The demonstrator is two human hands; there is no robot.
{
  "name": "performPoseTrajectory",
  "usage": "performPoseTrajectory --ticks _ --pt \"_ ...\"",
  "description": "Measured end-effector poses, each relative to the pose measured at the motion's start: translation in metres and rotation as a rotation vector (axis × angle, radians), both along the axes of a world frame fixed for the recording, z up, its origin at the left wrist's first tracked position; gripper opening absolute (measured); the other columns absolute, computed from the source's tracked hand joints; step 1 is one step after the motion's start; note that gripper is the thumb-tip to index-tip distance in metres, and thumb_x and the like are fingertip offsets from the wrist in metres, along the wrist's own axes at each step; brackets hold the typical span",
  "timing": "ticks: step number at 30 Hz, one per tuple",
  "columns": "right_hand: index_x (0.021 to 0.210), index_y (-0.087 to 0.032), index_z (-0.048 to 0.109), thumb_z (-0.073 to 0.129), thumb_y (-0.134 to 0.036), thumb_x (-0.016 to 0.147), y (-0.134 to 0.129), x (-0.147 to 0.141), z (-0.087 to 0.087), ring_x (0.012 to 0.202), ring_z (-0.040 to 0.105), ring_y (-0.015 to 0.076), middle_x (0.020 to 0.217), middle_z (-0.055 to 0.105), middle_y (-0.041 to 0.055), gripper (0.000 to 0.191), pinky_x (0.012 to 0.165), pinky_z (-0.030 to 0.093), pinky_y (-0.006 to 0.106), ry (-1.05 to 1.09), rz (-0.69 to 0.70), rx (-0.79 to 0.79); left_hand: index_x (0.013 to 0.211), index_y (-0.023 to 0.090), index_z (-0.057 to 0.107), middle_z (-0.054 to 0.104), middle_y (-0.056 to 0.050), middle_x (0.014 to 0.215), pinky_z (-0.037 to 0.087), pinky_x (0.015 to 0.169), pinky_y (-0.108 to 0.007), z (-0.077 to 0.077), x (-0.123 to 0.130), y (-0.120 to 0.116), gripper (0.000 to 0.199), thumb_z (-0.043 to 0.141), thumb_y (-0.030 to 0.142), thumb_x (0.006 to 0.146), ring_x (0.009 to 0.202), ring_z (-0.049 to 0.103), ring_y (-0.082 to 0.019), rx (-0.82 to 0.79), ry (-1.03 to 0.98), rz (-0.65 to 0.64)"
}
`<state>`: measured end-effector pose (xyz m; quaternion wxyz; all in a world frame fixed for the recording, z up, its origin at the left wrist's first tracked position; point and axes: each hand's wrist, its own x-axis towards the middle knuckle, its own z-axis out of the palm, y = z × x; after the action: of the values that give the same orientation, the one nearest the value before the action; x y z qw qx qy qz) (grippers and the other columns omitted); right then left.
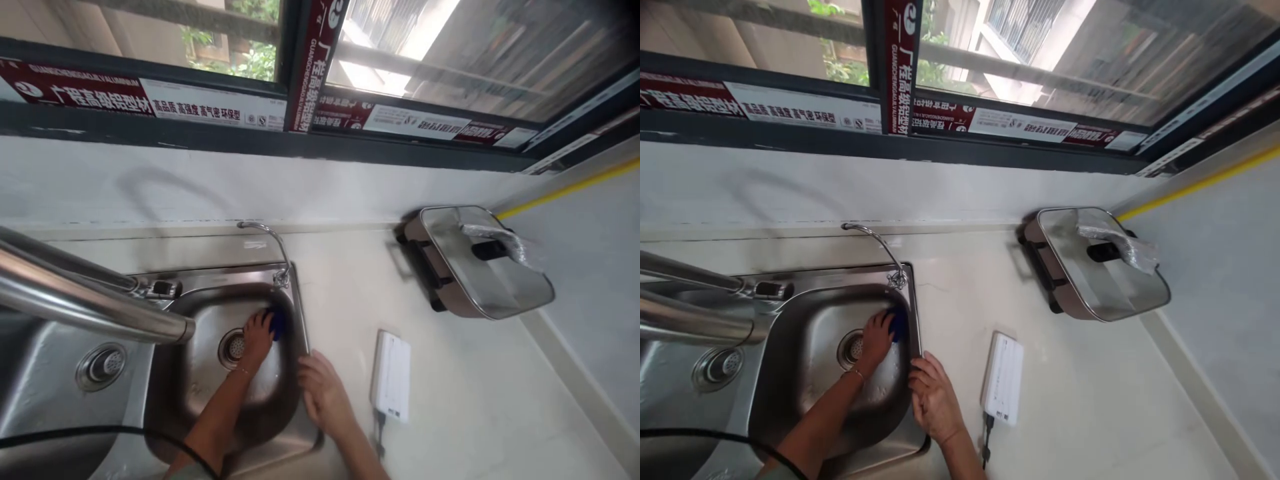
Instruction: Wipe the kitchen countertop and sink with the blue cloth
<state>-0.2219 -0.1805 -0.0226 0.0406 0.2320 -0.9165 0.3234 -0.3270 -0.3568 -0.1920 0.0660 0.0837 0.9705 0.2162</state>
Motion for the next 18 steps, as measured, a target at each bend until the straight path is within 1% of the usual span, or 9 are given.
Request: performPoseTrajectory --ticks 2,6,9,12,14,18 --pt "0.095 -0.021 0.068 0.046 -0.003 0.071 0.000 0.000 0.000 0.116 0.060 0.0233 0.093 0.073 0.0051 0.037 0.115 0.039 0.056 0.009 -0.001 0.004 0.135 0.024 0.054 0.049 -0.012 0.142 0.040 0.105 -0.052 0.003 0.020 -0.004 0.052 0.063 0.020 0.083 0.126 0.043 -0.035 -0.003 -0.042 -0.101" --pt "0.092 -0.020 0.068 0.045 -0.002 0.073 -0.001 0.002 -0.001 0.115 0.060 0.0236 0.092 0.073 0.0055 0.034 0.113 0.040 0.057 0.031 -0.009 0.006 0.135 0.028 0.053 0.048 -0.010 0.143 0.039 0.105 -0.053 0.013 0.064 -0.020 0.056 0.065 0.019 0.082 0.126 0.043 -0.033 -0.024 -0.119 -0.260" --pt "0.090 -0.020 0.069 0.044 -0.002 0.075 -0.001 0.002 -0.002 0.115 0.061 0.0231 0.092 0.073 0.0051 0.034 0.113 0.041 0.056 0.068 -0.001 0.006 0.135 0.032 0.052 0.047 -0.008 0.144 0.038 0.107 -0.052 0.020 0.086 -0.035 0.057 0.068 0.020 0.081 0.127 0.044 -0.031 -0.033 -0.183 -0.392" --pt "0.087 -0.019 0.069 0.045 -0.001 0.075 -0.001 0.003 -0.003 0.114 0.061 0.0235 0.090 0.073 0.0056 0.032 0.114 0.040 0.056 0.079 0.001 0.000 0.131 0.035 0.054 0.048 -0.005 0.142 0.038 0.108 -0.046 0.026 0.097 -0.057 0.053 0.070 0.025 0.081 0.125 0.047 -0.027 -0.042 -0.264 -0.527" --pt "0.085 -0.019 0.069 0.045 -0.001 0.076 -0.001 0.003 -0.004 0.112 0.061 0.0236 0.088 0.072 0.0054 0.031 0.114 0.040 0.057 0.082 0.002 -0.007 0.127 0.034 0.056 0.049 -0.004 0.140 0.039 0.108 -0.042 0.031 0.100 -0.078 0.050 0.072 0.028 0.081 0.123 0.048 -0.025 -0.065 -0.327 -0.585" --pt "0.082 -0.020 0.068 0.044 -0.001 0.078 -0.001 0.002 -0.004 0.111 0.062 0.0241 0.089 0.072 0.0062 0.031 0.113 0.042 0.057 0.129 0.008 -0.009 0.124 0.031 0.058 0.052 -0.005 0.137 0.044 0.103 -0.038 0.045 0.097 -0.130 0.047 0.072 0.025 0.080 0.120 0.053 -0.024 -0.167 -0.448 -0.612"
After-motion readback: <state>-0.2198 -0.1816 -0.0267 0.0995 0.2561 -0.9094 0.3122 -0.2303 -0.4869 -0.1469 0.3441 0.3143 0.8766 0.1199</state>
